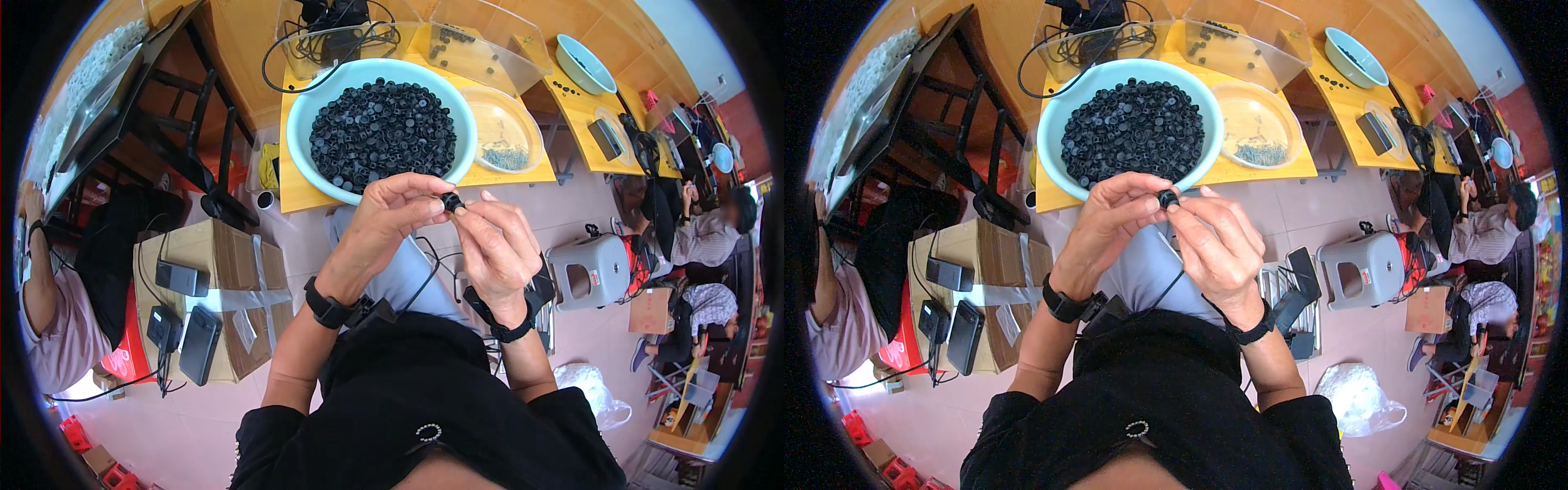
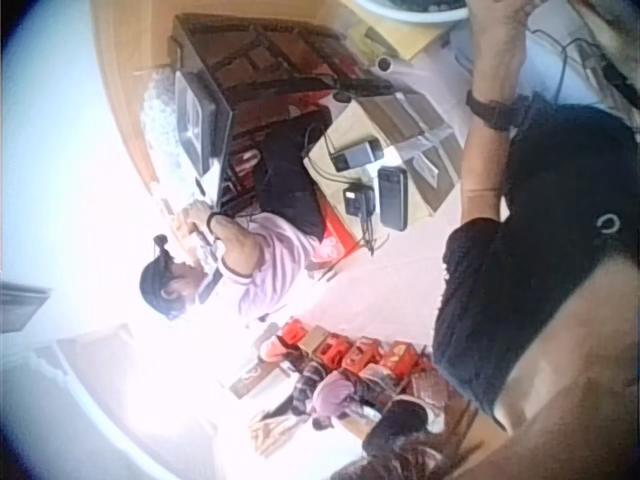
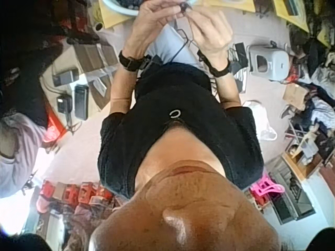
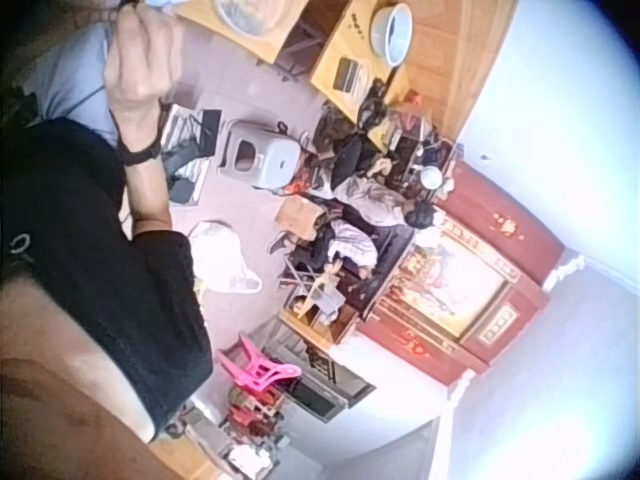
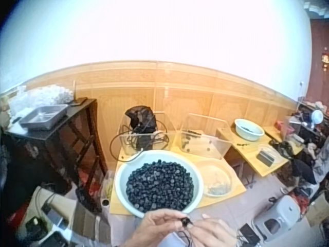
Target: Inspecting and handling small black plastic buckle components in a manufacturing workshop.
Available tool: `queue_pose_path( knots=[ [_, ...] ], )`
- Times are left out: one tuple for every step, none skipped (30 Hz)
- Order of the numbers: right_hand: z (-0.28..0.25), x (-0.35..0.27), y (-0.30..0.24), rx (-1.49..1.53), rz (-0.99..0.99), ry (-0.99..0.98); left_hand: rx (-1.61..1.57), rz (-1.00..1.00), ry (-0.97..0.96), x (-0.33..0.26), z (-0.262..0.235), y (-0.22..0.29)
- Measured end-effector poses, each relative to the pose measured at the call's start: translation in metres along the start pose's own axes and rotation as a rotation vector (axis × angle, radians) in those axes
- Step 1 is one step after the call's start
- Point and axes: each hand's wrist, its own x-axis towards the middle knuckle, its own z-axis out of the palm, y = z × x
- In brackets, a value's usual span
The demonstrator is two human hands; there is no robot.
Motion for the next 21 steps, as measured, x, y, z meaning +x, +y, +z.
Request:
queue_pose_path(
  knots=[
    [0.000,0.000,0.000,0.016,0.010,0.009,0.000,0.001,0.001,0.000,0.001,0.001],
    [0.000,0.000,0.001,0.034,0.023,0.020,0.022,0.018,0.008,-0.001,0.002,0.001],
    [0.001,-0.001,0.001,0.032,0.018,0.017,0.042,0.035,0.014,-0.001,0.003,0.002],
    [0.002,-0.001,0.002,0.047,0.036,0.043,0.043,0.035,0.015,-0.001,0.004,0.002],
    [0.003,-0.001,0.002,0.061,0.056,0.069,0.066,0.049,0.015,-0.001,0.004,0.003],
    [0.003,-0.001,0.002,0.061,0.052,0.067,0.086,0.066,0.011,0.000,0.005,0.004],
    [0.003,0.000,0.002,0.085,0.075,0.083,0.087,0.066,0.010,0.001,0.006,0.004],
    [0.003,0.000,0.003,0.105,0.097,0.099,0.121,0.089,0.009,0.003,0.007,0.005],
    [0.002,0.001,0.003,0.104,0.095,0.096,0.155,0.110,0.009,0.004,0.008,0.005],
    [0.002,0.001,0.004,0.103,0.101,0.100,0.152,0.114,0.003,0.005,0.009,0.006],
    [0.002,0.002,0.004,0.097,0.107,0.104,0.152,0.128,-0.005,0.007,0.010,0.007],
    [0.001,0.003,0.005,0.098,0.105,0.105,0.151,0.141,-0.012,0.008,0.011,0.008],
    [0.001,0.004,0.005,0.092,0.111,0.109,0.148,0.142,-0.016,0.008,0.013,0.009],
    [0.001,0.005,0.006,0.080,0.118,0.112,0.159,0.146,-0.013,0.009,0.013,0.010],
    [0.002,0.005,0.007,0.085,0.117,0.111,0.166,0.151,-0.009,0.010,0.014,0.010],
    [0.002,0.006,0.007,0.088,0.124,0.116,0.165,0.150,-0.008,0.011,0.014,0.011],
    [0.003,0.006,0.008,0.091,0.129,0.121,0.178,0.148,-0.007,0.012,0.014,0.012],
    [0.004,0.007,0.009,0.091,0.130,0.118,0.190,0.147,-0.005,0.013,0.014,0.012],
    [0.005,0.007,0.010,0.090,0.134,0.117,0.188,0.145,-0.004,0.014,0.013,0.012],
    [0.005,0.007,0.011,0.089,0.138,0.116,0.184,0.146,-0.003,0.015,0.013,0.012],
    [0.007,0.007,0.012,0.090,0.140,0.114,0.182,0.146,0.000,0.016,0.012,0.013]
  ],
)
